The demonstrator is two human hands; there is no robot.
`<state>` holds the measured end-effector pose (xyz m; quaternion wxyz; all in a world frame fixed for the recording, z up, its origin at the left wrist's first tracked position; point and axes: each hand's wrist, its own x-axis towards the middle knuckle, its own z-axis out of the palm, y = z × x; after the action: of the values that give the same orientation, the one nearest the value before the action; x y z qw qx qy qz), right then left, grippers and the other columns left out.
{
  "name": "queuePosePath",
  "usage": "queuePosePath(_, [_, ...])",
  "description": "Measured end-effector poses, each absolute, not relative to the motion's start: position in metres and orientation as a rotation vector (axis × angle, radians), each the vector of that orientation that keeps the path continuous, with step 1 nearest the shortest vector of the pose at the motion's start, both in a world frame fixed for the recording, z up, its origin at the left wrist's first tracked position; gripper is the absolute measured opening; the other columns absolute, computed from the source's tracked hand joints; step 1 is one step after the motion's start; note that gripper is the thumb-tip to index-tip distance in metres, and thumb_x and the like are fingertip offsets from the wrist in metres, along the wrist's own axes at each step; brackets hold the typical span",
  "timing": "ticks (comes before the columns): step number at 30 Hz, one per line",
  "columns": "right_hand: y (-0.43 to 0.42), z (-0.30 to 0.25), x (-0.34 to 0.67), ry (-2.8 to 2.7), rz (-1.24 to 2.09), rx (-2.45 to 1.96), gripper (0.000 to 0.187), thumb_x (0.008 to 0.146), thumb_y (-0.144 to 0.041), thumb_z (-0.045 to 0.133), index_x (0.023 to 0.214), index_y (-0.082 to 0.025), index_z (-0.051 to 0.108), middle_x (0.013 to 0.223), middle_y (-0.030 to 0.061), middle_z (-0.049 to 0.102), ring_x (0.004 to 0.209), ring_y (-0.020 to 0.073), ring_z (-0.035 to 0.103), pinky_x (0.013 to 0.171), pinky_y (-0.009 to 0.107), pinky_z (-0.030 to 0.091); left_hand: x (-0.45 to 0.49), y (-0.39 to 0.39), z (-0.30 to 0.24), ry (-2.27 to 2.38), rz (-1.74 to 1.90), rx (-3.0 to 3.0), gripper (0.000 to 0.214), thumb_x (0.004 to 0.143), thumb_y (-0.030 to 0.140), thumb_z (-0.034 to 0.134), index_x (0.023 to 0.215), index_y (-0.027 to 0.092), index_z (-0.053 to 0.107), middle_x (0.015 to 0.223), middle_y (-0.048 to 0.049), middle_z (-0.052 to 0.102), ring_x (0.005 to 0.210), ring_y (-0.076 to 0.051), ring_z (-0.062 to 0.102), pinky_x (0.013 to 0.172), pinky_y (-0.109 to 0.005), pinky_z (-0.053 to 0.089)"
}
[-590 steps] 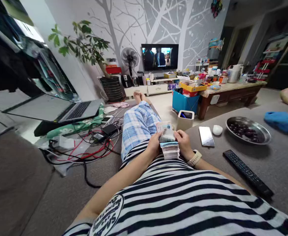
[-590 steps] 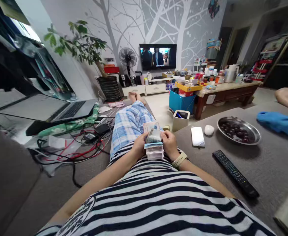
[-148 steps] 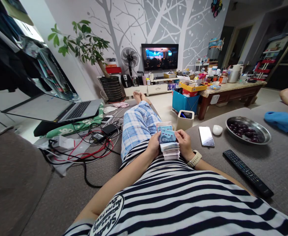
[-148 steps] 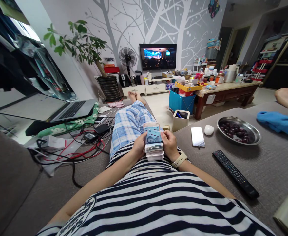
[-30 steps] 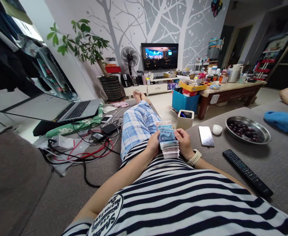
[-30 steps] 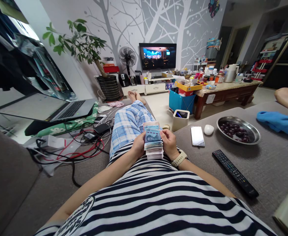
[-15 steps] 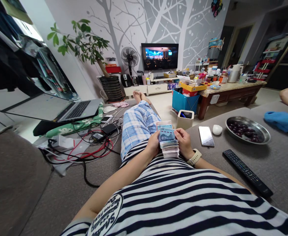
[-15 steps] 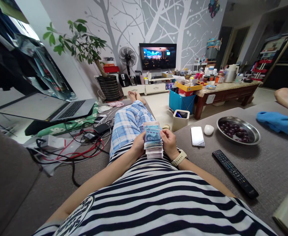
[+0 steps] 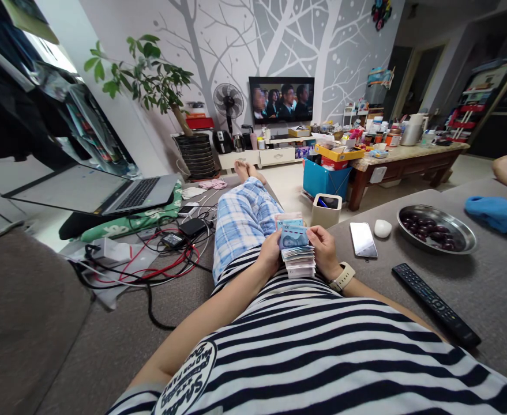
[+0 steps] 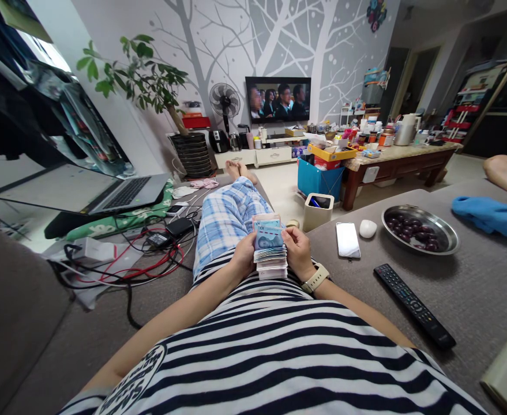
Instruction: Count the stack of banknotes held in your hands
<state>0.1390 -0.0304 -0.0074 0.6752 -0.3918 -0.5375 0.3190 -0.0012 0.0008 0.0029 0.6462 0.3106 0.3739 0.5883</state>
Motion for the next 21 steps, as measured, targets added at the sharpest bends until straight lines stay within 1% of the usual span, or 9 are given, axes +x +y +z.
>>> queuePosePath(4, [-0.0307, -0.0076, 0.1391, -1.199, 0.721, -0.865, 0.030, 0.087, -0.048, 0.064, 0.075, -0.020, 0.063, 0.066, -0.0008, 0.059, 0.061, 0.0159, 0.051, 0.060, 0.030, 0.042, -0.0015, 0.0009, 0.0025, 0.846, 1.342, 0.713, 0.011, 0.072, 0.028, 0.074, 0.068, 0.019, 0.070, 0.077, -0.0070, 0.078, 0.097, -0.029, 0.074, 0.090, -0.039, 0.058])
queuePosePath(8, [-0.0302, -0.0093, 0.1397, -1.197, 0.706, -0.866, 0.033, 0.087, -0.051, 0.064, 0.074, -0.021, 0.063, 0.066, -0.0007, 0.059, 0.062, 0.0159, 0.051, 0.060, 0.030, 0.042, -0.0015, -0.0006, 0.0035, 0.849, 1.328, 0.675, 0.009, 0.074, 0.026, 0.072, 0.072, 0.017, 0.071, 0.079, -0.0079, 0.078, 0.097, -0.029, 0.074, 0.090, -0.041, 0.059])
queuePosePath(13, [-0.0282, -0.0136, 0.1394, -1.200, 0.785, -0.843, 0.042, 0.091, -0.061, 0.056, 0.074, -0.022, 0.062, 0.057, -0.0017, 0.056, 0.052, 0.0149, 0.046, 0.054, 0.030, 0.038, 0.0005, -0.0021, 0.0061, 0.819, 1.284, 0.629, 0.011, 0.080, 0.023, 0.063, 0.076, 0.017, 0.072, 0.081, -0.0091, 0.079, 0.101, -0.030, 0.074, 0.092, -0.042, 0.058])
queuePosePath(15, [-0.0277, -0.0139, 0.1389, -1.203, 0.804, -0.837, 0.043, 0.089, -0.061, 0.059, 0.072, -0.022, 0.061, 0.056, -0.0017, 0.056, 0.052, 0.0150, 0.047, 0.055, 0.030, 0.039, 0.0008, -0.0021, 0.0060, 0.811, 1.291, 0.628, 0.012, 0.081, 0.021, 0.062, 0.077, 0.016, 0.072, 0.080, -0.0087, 0.079, 0.101, -0.029, 0.074, 0.093, -0.041, 0.057])
queuePosePath(17, [-0.0278, -0.0132, 0.1384, -1.193, 0.785, -0.860, 0.042, 0.084, -0.061, 0.066, 0.069, -0.022, 0.058, 0.056, -0.0022, 0.055, 0.053, 0.0148, 0.047, 0.056, 0.030, 0.039, 0.0000, -0.0026, 0.0055, 0.801, 1.293, 0.644, 0.010, 0.080, 0.021, 0.063, 0.079, 0.016, 0.072, 0.080, -0.0078, 0.079, 0.099, -0.028, 0.074, 0.094, -0.040, 0.056])
queuePosePath(19, [-0.0281, -0.0122, 0.1381, -1.174, 0.761, -0.893, 0.042, 0.079, -0.059, 0.073, 0.066, -0.022, 0.056, 0.056, -0.0034, 0.052, 0.054, 0.0140, 0.045, 0.055, 0.029, 0.037, -0.0016, -0.0039, 0.0052, 0.791, 1.291, 0.667, 0.009, 0.077, 0.021, 0.067, 0.081, 0.016, 0.073, 0.082, -0.0074, 0.079, 0.097, -0.028, 0.075, 0.093, -0.039, 0.056])
queuePosePath(21, [-0.0280, -0.0120, 0.1382, -1.165, 0.743, -0.920, 0.043, 0.076, -0.057, 0.076, 0.064, -0.022, 0.053, 0.057, -0.0046, 0.048, 0.054, 0.0130, 0.041, 0.054, 0.028, 0.035, -0.0031, -0.0055, 0.0049, 0.772, 1.268, 0.699, 0.011, 0.073, 0.020, 0.071, 0.083, 0.015, 0.073, 0.085, -0.0083, 0.080, 0.096, -0.028, 0.075, 0.092, -0.040, 0.057])
